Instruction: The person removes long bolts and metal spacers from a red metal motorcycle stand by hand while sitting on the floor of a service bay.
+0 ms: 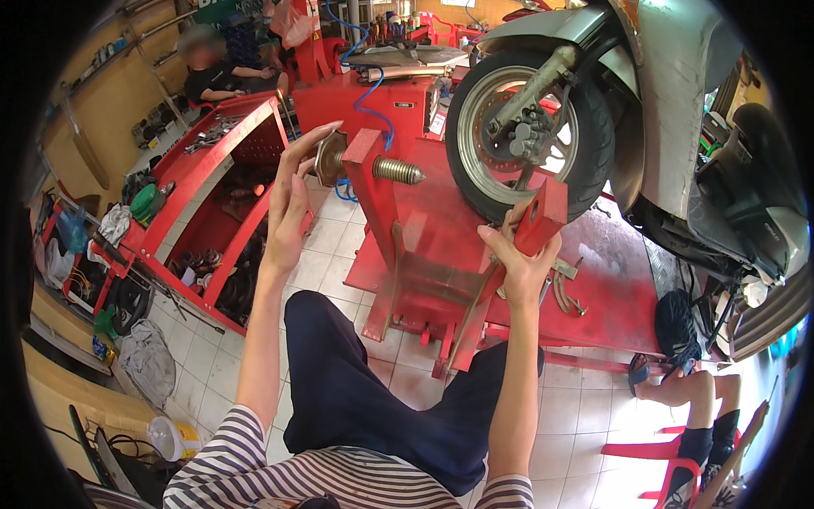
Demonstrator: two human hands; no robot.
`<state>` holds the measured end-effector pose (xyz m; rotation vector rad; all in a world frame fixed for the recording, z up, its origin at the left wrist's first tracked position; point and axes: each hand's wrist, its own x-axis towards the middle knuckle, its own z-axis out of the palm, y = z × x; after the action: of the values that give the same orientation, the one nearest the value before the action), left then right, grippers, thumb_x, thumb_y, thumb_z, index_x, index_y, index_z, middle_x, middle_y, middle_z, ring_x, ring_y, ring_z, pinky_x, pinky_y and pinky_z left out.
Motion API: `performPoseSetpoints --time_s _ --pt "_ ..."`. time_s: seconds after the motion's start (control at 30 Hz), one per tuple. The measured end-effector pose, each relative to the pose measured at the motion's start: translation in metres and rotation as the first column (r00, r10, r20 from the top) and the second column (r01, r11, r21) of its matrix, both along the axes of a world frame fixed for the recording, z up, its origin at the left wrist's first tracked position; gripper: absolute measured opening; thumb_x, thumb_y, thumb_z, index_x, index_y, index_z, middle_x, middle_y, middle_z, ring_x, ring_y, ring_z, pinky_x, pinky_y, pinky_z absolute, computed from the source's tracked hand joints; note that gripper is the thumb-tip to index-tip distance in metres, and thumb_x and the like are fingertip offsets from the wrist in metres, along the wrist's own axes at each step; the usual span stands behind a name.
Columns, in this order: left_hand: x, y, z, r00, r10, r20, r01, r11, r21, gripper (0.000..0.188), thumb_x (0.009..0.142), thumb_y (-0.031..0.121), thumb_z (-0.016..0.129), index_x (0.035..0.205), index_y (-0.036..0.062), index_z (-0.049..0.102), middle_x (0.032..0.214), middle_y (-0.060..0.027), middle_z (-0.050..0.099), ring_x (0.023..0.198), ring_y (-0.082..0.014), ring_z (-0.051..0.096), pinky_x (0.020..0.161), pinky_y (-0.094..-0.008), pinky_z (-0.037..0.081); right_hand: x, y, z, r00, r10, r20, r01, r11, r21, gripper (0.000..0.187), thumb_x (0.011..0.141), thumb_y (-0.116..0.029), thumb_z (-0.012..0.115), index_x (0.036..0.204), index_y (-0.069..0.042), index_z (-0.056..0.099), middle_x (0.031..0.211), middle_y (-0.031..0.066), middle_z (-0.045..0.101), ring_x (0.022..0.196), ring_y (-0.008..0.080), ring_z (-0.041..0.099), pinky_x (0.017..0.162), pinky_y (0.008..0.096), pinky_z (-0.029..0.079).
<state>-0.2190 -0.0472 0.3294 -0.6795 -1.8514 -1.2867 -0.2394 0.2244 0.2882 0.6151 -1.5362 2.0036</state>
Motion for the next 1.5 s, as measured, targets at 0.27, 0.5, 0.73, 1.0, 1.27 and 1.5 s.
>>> performPoseSetpoints --time_s 0.27,0.5,0.73,1.0,1.27,1.5 --pt "-0.024 -0.037 -0.042 0.956 0.159 0.246 -0.122 0.98 -0.158 0.054 0.106 0.042 0.027 0.133 0.0026 0.05 0.127 -0.0107 0.055 0.112 -0.02 0.05 0.097 -0.0323 0.037 -0.005 -0.003 -0.001 1.0 0.001 -0.001 -0.001 0.999 0.033 0.031 0.07 0.003 0.076 0.087 -0.006 0.051 0.065 -0.0048 0.041 0.056 0.0057 0.037 0.051 0.0228 0.03" --pt "-0.011 -0.006 0.0 0.983 -0.183 -0.015 0.184 0.981 0.057 0.052 0.106 0.04 0.026 0.141 0.0051 0.041 0.14 -0.01 0.048 0.132 -0.0205 0.042 0.107 -0.0357 0.032 -0.011 0.004 0.001 1.0 -0.023 0.016 0.022 0.999 0.049 0.03 0.071 0.003 0.076 0.085 -0.006 0.051 0.063 -0.0048 0.041 0.054 0.0052 0.038 0.049 0.0217 0.031" --pt "-0.02 0.008 0.009 0.982 -0.163 0.096 0.153 0.982 0.106 0.058 0.105 0.048 0.025 0.131 0.0031 0.052 0.116 -0.0089 0.058 0.11 -0.0162 0.05 0.099 -0.0312 0.036 -0.015 0.004 0.001 1.0 -0.015 0.014 0.014 0.999 0.038 0.029 0.071 0.003 0.075 0.084 -0.006 0.051 0.063 -0.0047 0.041 0.054 0.0051 0.038 0.049 0.022 0.032" --pt "-0.022 -0.013 -0.023 0.983 -0.072 0.167 0.047 0.988 0.149 0.056 0.104 0.048 0.03 0.131 0.005 0.053 0.116 -0.0089 0.059 0.108 -0.0168 0.052 0.098 -0.0313 0.038 -0.011 0.0 -0.001 1.0 -0.01 0.01 0.01 0.998 0.065 0.03 0.072 0.002 0.075 0.085 -0.006 0.05 0.065 -0.0042 0.042 0.055 0.0053 0.038 0.05 0.0221 0.031" --pt "-0.016 0.002 0.004 0.965 -0.233 0.123 0.218 0.969 0.119 0.049 0.104 0.042 0.035 0.13 0.0045 0.053 0.119 -0.0083 0.058 0.097 -0.0175 0.054 0.095 -0.0329 0.039 -0.004 0.002 0.001 1.0 -0.01 0.001 0.01 0.999 0.033 0.031 0.071 0.004 0.076 0.085 -0.006 0.05 0.066 -0.0042 0.042 0.056 0.0055 0.038 0.051 0.0226 0.03" --pt "-0.007 -0.002 -0.011 0.969 -0.053 0.24 0.031 0.995 0.095 0.071 0.103 0.057 0.019 0.118 -0.0007 0.056 0.102 -0.0061 0.062 0.092 -0.0138 0.053 0.088 -0.0287 0.039 -0.004 0.0 -0.002 0.999 -0.015 -0.042 0.016 1.0 0.027 0.031 0.072 0.004 0.076 0.083 -0.007 0.05 0.066 -0.0044 0.04 0.056 0.0056 0.035 0.05 0.0235 0.028"
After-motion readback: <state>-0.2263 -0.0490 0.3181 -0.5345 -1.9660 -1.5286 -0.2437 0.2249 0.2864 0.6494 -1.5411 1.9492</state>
